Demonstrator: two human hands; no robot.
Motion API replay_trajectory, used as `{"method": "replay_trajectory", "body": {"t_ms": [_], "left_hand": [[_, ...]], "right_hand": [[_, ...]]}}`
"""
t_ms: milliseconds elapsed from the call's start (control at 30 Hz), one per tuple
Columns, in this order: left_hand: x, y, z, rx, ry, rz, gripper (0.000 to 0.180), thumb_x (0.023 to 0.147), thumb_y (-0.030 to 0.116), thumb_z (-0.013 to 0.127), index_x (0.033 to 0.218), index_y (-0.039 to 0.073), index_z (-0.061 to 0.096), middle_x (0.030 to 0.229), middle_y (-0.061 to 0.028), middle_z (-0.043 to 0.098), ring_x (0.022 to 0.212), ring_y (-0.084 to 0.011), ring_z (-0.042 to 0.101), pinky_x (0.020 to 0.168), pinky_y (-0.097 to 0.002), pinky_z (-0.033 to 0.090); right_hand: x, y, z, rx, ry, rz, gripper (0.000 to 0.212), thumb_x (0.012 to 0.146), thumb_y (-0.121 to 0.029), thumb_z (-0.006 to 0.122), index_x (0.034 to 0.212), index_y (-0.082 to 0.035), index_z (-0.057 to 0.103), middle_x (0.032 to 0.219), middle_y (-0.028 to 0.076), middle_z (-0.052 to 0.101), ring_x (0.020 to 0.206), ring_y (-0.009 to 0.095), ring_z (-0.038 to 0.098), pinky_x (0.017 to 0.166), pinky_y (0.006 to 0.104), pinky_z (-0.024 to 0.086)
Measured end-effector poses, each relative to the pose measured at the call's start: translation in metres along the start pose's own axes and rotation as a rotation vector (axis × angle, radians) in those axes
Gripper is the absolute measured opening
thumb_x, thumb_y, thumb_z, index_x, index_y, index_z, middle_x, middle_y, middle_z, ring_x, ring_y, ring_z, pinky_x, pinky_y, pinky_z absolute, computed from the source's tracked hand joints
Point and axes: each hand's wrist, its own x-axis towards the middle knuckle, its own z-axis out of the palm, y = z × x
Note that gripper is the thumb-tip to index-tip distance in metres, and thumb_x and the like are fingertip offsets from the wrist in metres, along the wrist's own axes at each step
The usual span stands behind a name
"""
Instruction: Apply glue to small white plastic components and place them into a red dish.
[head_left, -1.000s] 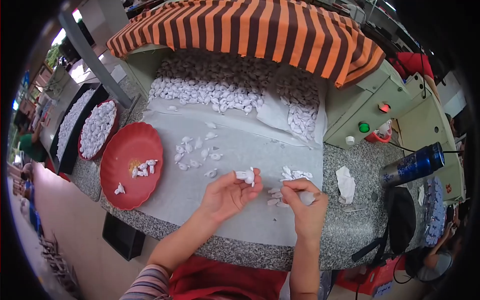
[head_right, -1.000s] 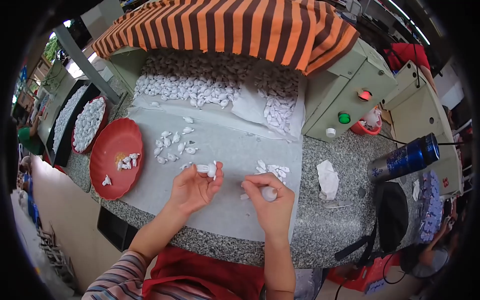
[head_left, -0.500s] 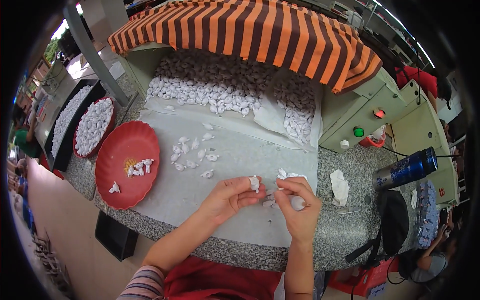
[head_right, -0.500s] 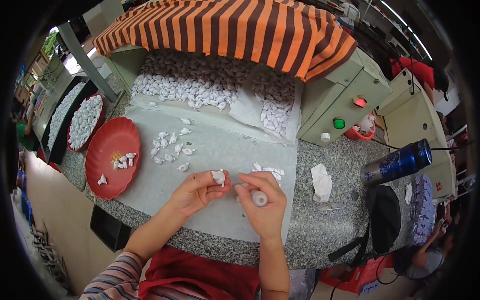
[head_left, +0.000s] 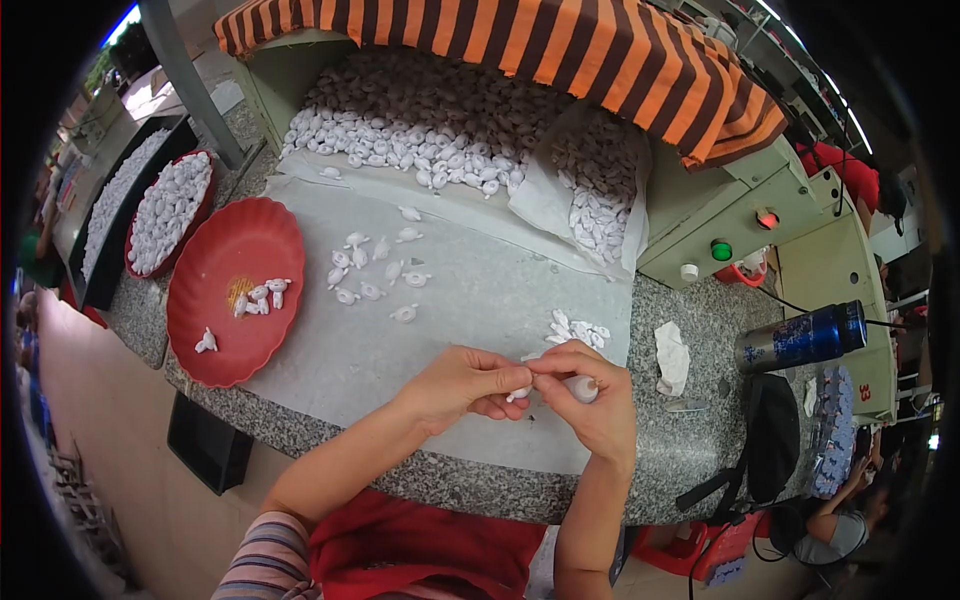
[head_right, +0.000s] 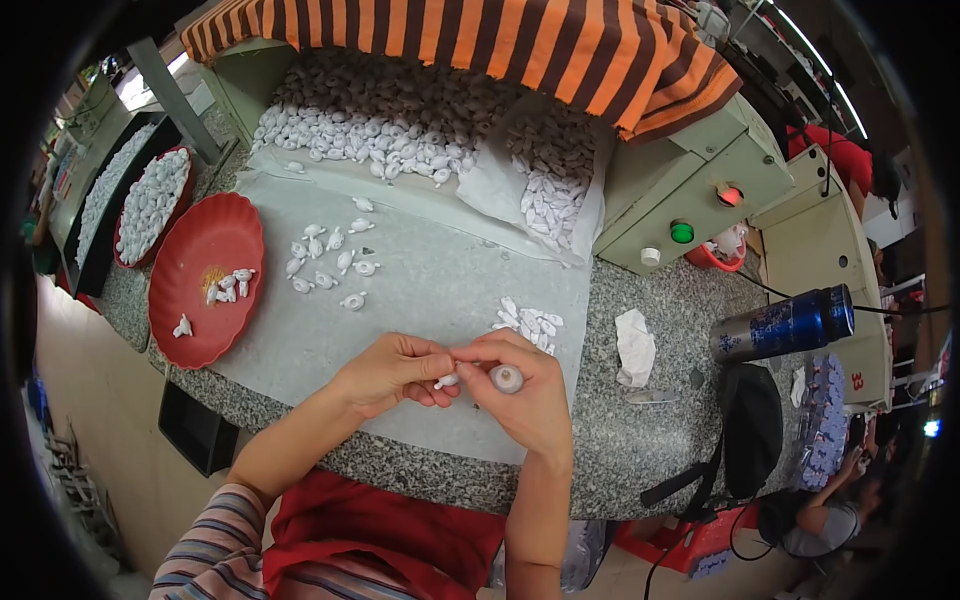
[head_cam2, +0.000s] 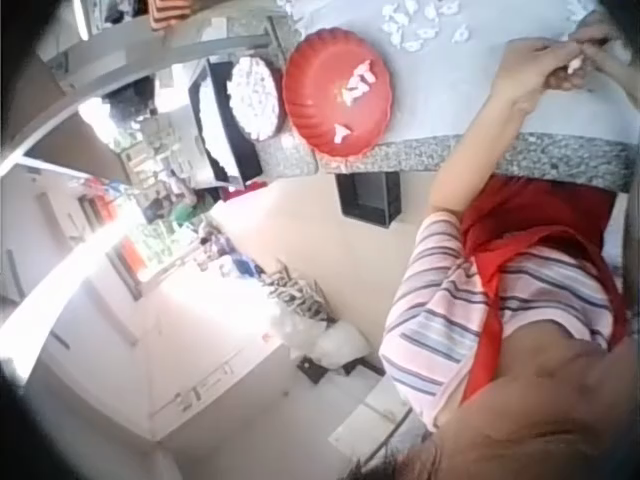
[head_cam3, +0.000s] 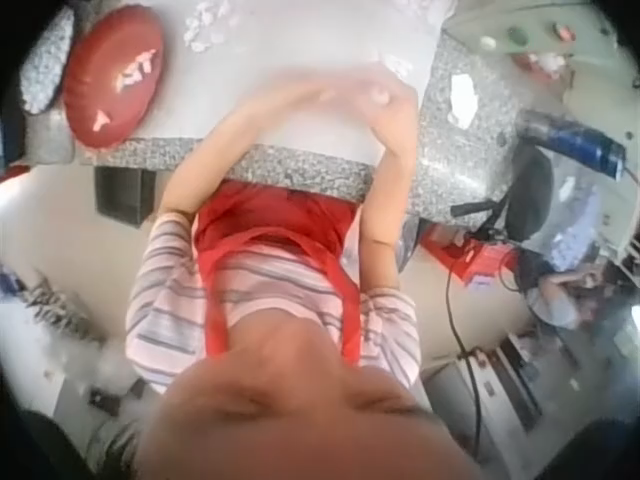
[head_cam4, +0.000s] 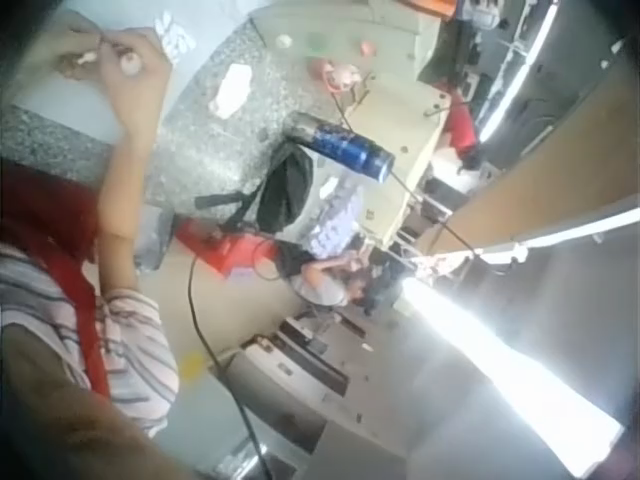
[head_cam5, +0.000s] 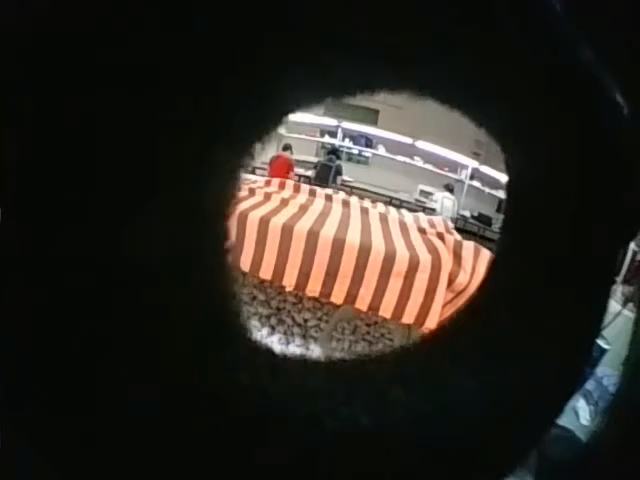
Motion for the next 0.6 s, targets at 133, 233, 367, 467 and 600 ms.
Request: {"method": "replay_trajectory", "body": {"t_ms": [133, 233, 367, 467, 600], "left_hand": [[-0.002, 0.003, -0.002, -0.221, -0.068, 0.023, 0.029, 0.083, 0.017, 0.058, 0.105, -0.001, 0.057, 0.092, -0.0125, 0.063, 0.078, -0.0181, 0.064, 0.064, -0.0209, 0.051], [-0.004, 0.006, -0.001, -0.252, -0.048, 0.082, 0.03, 0.082, 0.014, 0.059, 0.108, -0.001, 0.056, 0.094, -0.0136, 0.062, 0.081, -0.0192, 0.064, 0.066, -0.022, 0.051], [-0.005, 0.005, 0.003, -0.167, 0.072, 0.197, 0.028, 0.079, 0.007, 0.061, 0.105, -0.002, 0.058, 0.092, -0.0132, 0.063, 0.081, -0.0199, 0.063, 0.069, -0.0248, 0.051], [-0.005, 0.005, 0.003, -0.141, 0.114, 0.19, 0.026, 0.078, 0.006, 0.062, 0.102, -0.002, 0.059, 0.091, -0.0131, 0.063, 0.08, -0.0195, 0.064, 0.068, -0.0249, 0.051], [-0.005, 0.005, 0.0, -0.177, 0.121, 0.185, 0.025, 0.078, 0.006, 0.062, 0.101, -0.003, 0.06, 0.09, -0.0132, 0.063, 0.078, -0.0194, 0.064, 0.067, -0.0249, 0.051]], "right_hand": [[-0.001, 0.002, -0.003, 0.092, 0.056, 0.034, 0.015, 0.069, 0.009, 0.06, 0.083, 0.003, 0.063, 0.085, 0.007, 0.058, 0.075, 0.012, 0.055, 0.066, 0.0217, 0.044], [0.0, 0.0, -0.001, 0.021, 0.107, -0.057, 0.016, 0.068, 0.011, 0.059, 0.082, 0.003, 0.063, 0.083, 0.008, 0.059, 0.074, 0.013, 0.055, 0.067, 0.0224, 0.043], [0.0, -0.003, 0.005, -0.052, 0.161, -0.131, 0.017, 0.067, 0.012, 0.059, 0.081, 0.003, 0.063, 0.081, 0.008, 0.06, 0.072, 0.014, 0.055, 0.066, 0.0223, 0.043], [0.001, 0.002, 0.007, -0.047, 0.155, -0.139, 0.018, 0.066, 0.012, 0.06, 0.081, 0.003, 0.064, 0.078, 0.008, 0.06, 0.071, 0.013, 0.055, 0.065, 0.0221, 0.042], [0.003, 0.008, 0.01, -0.051, 0.171, -0.154, 0.018, 0.064, 0.012, 0.061, 0.08, 0.003, 0.064, 0.076, 0.008, 0.06, 0.07, 0.013, 0.055, 0.064, 0.0218, 0.042]]}}
